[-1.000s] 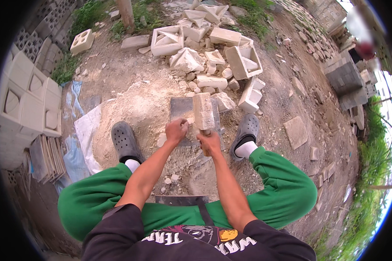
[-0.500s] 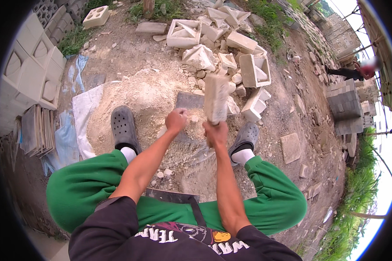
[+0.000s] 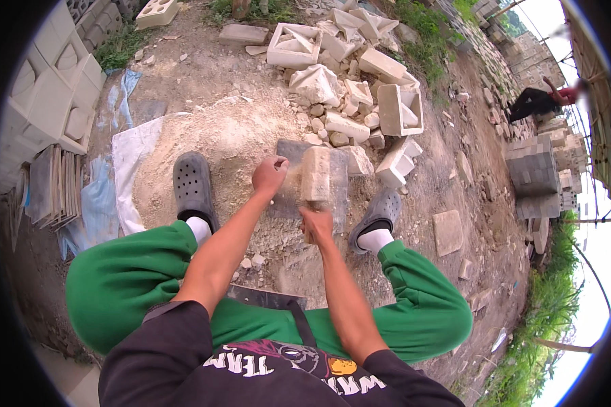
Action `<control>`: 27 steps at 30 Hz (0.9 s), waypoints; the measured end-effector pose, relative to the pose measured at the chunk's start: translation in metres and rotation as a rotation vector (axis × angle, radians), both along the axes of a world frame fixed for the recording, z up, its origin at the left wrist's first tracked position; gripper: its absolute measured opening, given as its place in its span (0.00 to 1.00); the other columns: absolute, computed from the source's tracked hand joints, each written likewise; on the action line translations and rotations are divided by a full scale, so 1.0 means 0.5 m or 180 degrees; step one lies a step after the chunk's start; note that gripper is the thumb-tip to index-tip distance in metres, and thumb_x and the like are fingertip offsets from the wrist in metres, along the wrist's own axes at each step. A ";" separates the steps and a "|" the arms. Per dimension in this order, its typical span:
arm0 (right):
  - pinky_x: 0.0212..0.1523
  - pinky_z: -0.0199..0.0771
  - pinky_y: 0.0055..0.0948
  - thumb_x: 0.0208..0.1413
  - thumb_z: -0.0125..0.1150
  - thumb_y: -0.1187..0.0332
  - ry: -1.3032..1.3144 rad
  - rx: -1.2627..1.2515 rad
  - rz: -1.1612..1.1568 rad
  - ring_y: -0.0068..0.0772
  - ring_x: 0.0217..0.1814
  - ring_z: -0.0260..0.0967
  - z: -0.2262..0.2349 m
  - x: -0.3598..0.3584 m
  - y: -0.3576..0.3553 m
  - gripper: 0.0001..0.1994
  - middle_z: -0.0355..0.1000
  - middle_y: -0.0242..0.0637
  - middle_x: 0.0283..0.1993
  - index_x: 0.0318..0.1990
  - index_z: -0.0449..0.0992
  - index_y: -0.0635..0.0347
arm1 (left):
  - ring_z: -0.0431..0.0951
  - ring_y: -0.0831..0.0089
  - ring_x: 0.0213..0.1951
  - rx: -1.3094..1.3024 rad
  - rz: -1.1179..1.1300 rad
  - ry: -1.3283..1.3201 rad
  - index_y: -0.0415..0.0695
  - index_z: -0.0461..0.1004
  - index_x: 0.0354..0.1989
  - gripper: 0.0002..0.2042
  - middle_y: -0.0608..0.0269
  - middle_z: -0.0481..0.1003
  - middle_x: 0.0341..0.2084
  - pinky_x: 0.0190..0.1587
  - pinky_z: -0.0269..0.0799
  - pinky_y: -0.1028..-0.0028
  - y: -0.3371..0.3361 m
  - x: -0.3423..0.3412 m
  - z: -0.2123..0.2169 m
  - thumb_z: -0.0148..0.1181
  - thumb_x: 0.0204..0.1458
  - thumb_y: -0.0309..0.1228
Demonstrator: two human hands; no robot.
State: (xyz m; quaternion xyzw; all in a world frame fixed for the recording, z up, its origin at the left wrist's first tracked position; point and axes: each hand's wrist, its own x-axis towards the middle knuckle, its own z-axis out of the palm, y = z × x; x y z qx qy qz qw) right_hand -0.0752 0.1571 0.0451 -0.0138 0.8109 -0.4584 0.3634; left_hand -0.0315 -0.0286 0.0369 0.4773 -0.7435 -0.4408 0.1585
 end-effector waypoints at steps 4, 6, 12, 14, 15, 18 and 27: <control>0.17 0.73 0.30 0.45 0.69 0.67 -0.0121 -0.0002 -0.0235 0.29 0.17 0.71 -0.017 0.024 0.018 0.13 0.72 0.37 0.22 0.33 0.77 0.68 | 0.82 0.61 0.40 -0.0297 -0.0784 -0.0297 0.49 0.82 0.44 0.13 0.58 0.82 0.38 0.47 0.76 0.63 0.027 0.005 0.001 0.61 0.54 0.38; 0.17 0.73 0.30 0.45 0.69 0.67 -0.0128 -0.0176 -0.0383 0.30 0.16 0.70 -0.022 0.020 0.024 0.12 0.72 0.37 0.21 0.32 0.76 0.68 | 0.80 0.60 0.44 -0.0247 -0.0830 -0.0324 0.51 0.81 0.46 0.13 0.59 0.81 0.39 0.50 0.73 0.61 0.029 0.002 -0.002 0.61 0.53 0.36; 0.16 0.71 0.30 0.46 0.68 0.68 -0.0066 -0.0327 -0.0748 0.30 0.15 0.69 -0.031 -0.019 0.046 0.10 0.71 0.36 0.21 0.29 0.75 0.66 | 0.75 0.59 0.52 -0.0650 -0.1443 -0.0333 0.55 0.76 0.55 0.21 0.60 0.76 0.48 0.55 0.70 0.58 0.031 -0.009 -0.010 0.62 0.50 0.31; 0.16 0.71 0.31 0.46 0.67 0.68 -0.0029 -0.0343 -0.0864 0.30 0.15 0.69 -0.029 -0.029 0.053 0.10 0.70 0.36 0.20 0.29 0.75 0.66 | 0.74 0.58 0.52 -0.0707 -0.1658 -0.0342 0.56 0.75 0.57 0.22 0.59 0.74 0.50 0.55 0.71 0.58 0.035 -0.019 -0.011 0.62 0.50 0.30; 0.16 0.71 0.31 0.46 0.67 0.68 -0.0040 -0.0351 -0.0875 0.30 0.15 0.69 -0.034 -0.036 0.057 0.10 0.70 0.36 0.20 0.29 0.75 0.66 | 0.75 0.56 0.52 -0.0825 -0.1883 -0.0354 0.55 0.75 0.57 0.22 0.58 0.74 0.49 0.54 0.71 0.58 0.036 -0.025 -0.014 0.62 0.50 0.30; 0.16 0.71 0.32 0.47 0.67 0.67 -0.0036 -0.0130 -0.0983 0.31 0.15 0.69 -0.045 -0.051 0.072 0.10 0.70 0.37 0.21 0.28 0.76 0.66 | 0.75 0.53 0.50 -0.0976 -0.2026 -0.0441 0.52 0.75 0.55 0.21 0.56 0.73 0.47 0.52 0.73 0.57 0.047 -0.037 -0.015 0.62 0.50 0.29; 0.17 0.72 0.33 0.44 0.69 0.67 -0.0315 0.0217 -0.1343 0.32 0.16 0.71 -0.041 -0.065 0.083 0.12 0.71 0.38 0.21 0.27 0.76 0.68 | 0.82 0.62 0.37 0.0262 -0.2641 -0.1598 0.48 0.79 0.44 0.16 0.55 0.81 0.33 0.39 0.77 0.61 0.040 -0.050 0.067 0.63 0.48 0.40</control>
